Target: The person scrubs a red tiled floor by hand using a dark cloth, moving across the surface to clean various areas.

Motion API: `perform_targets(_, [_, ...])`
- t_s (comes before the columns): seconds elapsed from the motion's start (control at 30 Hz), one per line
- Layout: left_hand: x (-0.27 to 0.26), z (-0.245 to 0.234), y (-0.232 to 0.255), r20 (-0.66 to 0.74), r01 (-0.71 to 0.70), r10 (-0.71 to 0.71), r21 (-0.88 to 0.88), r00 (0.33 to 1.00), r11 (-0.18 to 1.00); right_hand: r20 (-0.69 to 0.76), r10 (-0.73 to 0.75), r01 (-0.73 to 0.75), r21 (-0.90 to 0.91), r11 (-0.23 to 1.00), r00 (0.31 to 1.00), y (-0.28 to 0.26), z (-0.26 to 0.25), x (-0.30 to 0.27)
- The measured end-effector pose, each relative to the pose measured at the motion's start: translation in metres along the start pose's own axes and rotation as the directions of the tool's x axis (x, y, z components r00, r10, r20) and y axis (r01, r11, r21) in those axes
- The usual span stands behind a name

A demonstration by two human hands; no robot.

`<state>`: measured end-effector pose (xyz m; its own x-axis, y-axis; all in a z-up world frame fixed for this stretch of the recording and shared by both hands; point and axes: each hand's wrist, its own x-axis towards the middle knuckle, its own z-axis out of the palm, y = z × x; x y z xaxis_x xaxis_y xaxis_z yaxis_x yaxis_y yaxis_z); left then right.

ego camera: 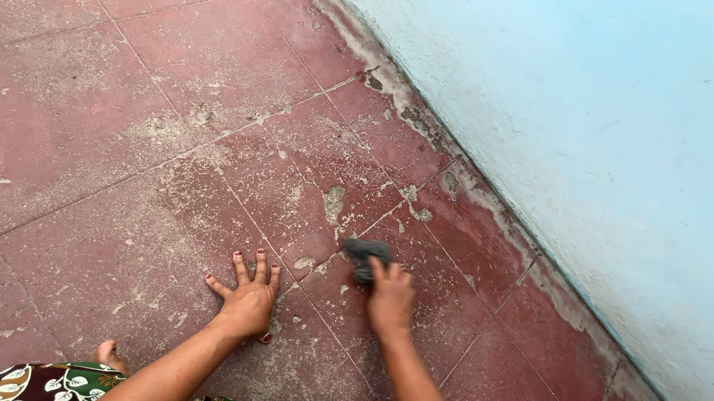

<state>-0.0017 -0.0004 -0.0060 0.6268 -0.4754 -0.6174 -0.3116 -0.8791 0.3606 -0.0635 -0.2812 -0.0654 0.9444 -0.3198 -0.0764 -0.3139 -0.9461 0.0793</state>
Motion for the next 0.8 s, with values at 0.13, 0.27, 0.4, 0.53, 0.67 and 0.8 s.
perform_targets(0.13, [0.005,0.006,-0.005,-0.005,0.009,-0.009,0.006,1.0,1.0,0.106,0.629,-0.637,0.176,0.751,0.77,0.141,-0.001,-0.047])
perform_targets(0.27, [0.018,0.023,-0.008,-0.103,0.013,-0.009,0.038,0.995,0.999,0.395,0.55,-0.637,0.126,0.761,0.736,0.115,0.01,-0.052])
perform_targets(0.4, [0.016,0.025,-0.01,-0.147,-0.001,0.005,0.028,0.989,1.0,0.393,0.21,-0.324,0.25,0.913,0.895,-0.04,0.007,-0.058])
perform_targets(0.53, [-0.005,0.013,-0.011,-0.173,0.011,-0.01,0.004,0.985,1.0,0.228,-0.147,0.11,0.168,0.98,0.962,-0.135,-0.011,-0.101])
perform_targets(0.67, [-0.023,0.01,-0.022,-0.172,-0.001,0.023,0.126,0.985,0.992,0.161,-0.014,0.015,-0.001,1.0,0.987,-0.093,0.009,-0.101])
perform_targets(0.8, [-0.009,0.03,-0.026,-0.211,-0.012,0.049,0.173,0.976,0.985,0.329,0.305,-0.282,-0.119,0.952,0.894,0.031,0.002,-0.098])
